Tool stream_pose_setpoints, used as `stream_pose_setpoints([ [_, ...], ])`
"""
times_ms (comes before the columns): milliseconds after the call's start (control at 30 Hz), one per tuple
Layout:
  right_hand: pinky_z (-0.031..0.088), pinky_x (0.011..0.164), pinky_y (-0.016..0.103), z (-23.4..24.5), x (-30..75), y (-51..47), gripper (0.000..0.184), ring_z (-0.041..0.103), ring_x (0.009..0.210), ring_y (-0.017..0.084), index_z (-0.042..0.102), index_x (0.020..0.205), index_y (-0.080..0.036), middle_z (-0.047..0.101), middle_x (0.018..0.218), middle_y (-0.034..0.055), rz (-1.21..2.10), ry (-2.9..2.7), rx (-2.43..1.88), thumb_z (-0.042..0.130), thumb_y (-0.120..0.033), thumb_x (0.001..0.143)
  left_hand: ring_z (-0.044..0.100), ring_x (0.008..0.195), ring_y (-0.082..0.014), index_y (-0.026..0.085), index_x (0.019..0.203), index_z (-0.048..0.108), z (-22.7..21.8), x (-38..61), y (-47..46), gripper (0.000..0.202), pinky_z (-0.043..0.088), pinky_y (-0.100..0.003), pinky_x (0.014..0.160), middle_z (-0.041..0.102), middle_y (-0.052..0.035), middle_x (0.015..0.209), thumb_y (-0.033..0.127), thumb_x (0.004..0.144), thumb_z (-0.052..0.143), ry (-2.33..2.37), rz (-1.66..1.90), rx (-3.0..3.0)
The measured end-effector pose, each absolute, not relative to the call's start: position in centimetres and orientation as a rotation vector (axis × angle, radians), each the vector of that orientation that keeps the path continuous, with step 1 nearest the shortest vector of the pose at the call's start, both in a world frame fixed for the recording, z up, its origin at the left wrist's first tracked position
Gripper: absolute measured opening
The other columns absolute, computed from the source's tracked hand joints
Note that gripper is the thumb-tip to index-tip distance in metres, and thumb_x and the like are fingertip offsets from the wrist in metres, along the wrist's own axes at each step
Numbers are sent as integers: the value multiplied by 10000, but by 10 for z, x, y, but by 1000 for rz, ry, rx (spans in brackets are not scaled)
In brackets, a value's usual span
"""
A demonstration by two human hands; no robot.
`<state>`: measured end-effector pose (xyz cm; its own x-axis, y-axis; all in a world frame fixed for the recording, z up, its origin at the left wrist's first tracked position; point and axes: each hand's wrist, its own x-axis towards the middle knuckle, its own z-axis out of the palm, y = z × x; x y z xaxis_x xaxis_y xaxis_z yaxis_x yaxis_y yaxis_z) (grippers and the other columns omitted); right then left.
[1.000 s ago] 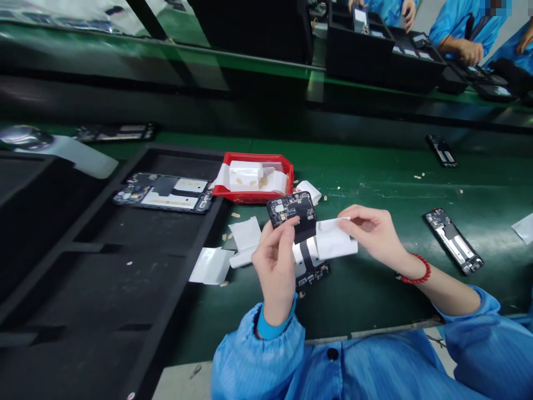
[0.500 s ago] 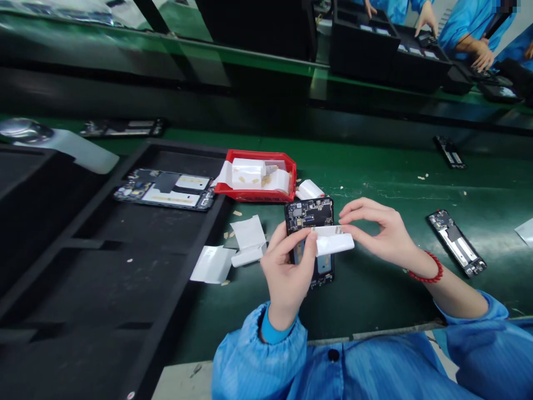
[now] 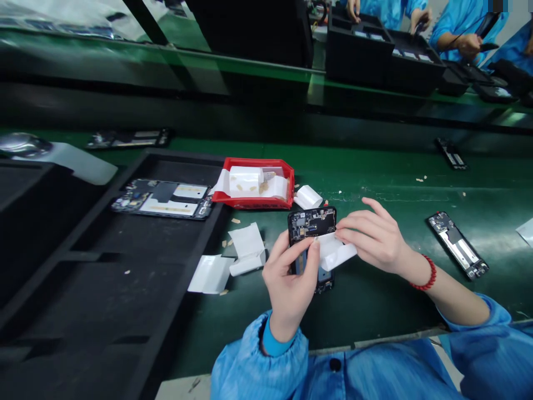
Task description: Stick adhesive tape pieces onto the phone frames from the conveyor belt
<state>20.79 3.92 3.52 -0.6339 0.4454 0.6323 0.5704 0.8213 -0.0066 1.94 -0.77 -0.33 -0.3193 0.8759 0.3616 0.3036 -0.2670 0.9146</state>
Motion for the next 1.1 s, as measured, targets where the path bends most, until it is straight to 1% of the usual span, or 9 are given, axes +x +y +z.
stream_pose_setpoints([
  [167, 490, 1066, 487, 37, 207, 40, 188, 709, 903, 191, 658, 953, -218, 797, 989, 46, -273, -2391, -696, 509, -108, 984, 733, 916, -216, 203, 888, 804, -5, 19, -8, 90, 611, -345, 847, 747, -67, 1038, 243, 856, 730, 1536, 1630, 1438],
  [433, 436, 1116, 488, 42, 207, 37, 121, 698, 963, 186, 607, 935, -210, 738, 1046, 69, 116, -2300, -759, 604, -90, 918, 729, 884, -212, 203, 868, 798, -2, 19, -7, 100, 611, -333, 799, 747, -67, 1021, 272, 857, 726, 1566, 1649, 1429],
  [533, 513, 1003, 426, 48, 206, 36, 103, 688, 928, 174, 624, 886, -200, 708, 1009, 74, 344, -2105, -818, 637, -101, 910, 725, 883, -214, 204, 848, 799, -2, 21, -4, 114, 602, -327, 792, 744, -68, 990, 282, 849, 716, 1568, 1584, 1435],
  [667, 565, 857, 347, 56, 203, 33, 84, 679, 915, 172, 685, 829, -205, 701, 985, 72, 845, -1744, -958, 686, -169, 904, 719, 940, -247, 207, 824, 799, -4, 22, 0, 123, 584, -364, 857, 747, -78, 991, 289, 835, 708, 1532, 1460, 1432],
  [833, 591, 788, 302, 64, 198, 26, 147, 677, 866, 153, 743, 768, -190, 713, 972, 72, 1347, -1408, -1004, 784, -304, 851, 700, 1088, -268, 235, 1064, 782, -6, 14, 2, 239, 548, -404, 982, 753, -79, 1136, 278, 883, 631, 1440, 1333, 1392],
  [900, 600, 782, 290, 66, 194, 23, 145, 675, 853, 141, 755, 768, -193, 716, 988, 65, 1470, -1329, -965, 818, -313, 820, 674, 1182, -273, 238, 1204, 721, -3, 11, 3, 334, 550, -402, 1001, 726, -90, 1243, 264, 883, 631, 1411, 1338, 1333],
  [967, 610, 808, 289, 68, 190, 23, 122, 683, 870, 137, 761, 761, -199, 724, 1003, 58, 1542, -1288, -929, 843, -284, 791, 657, 1233, -280, 259, 1367, 601, 0, 8, 5, 526, 585, -374, 944, 687, -107, 1328, 256, 849, 694, 1387, 1399, 1137],
  [1033, 616, 852, 298, 69, 185, 25, 97, 695, 908, 143, 765, 752, -204, 735, 1011, 52, 1569, -1276, -910, 851, -243, 773, 692, 1182, -272, 279, 1457, 496, 4, 4, 8, 709, 612, -336, 868, 690, -115, 1323, 238, 799, 757, 1408, 1502, 818],
  [1100, 617, 896, 311, 69, 180, 28, 75, 704, 944, 149, 770, 751, -205, 745, 1024, 52, 1571, -1276, -886, 841, -210, 773, 745, 1046, -238, 257, 1385, 566, 7, -2, 13, 621, 621, -298, 813, 737, -96, 1230, 242, 795, 760, 1468, 1597, 543],
])
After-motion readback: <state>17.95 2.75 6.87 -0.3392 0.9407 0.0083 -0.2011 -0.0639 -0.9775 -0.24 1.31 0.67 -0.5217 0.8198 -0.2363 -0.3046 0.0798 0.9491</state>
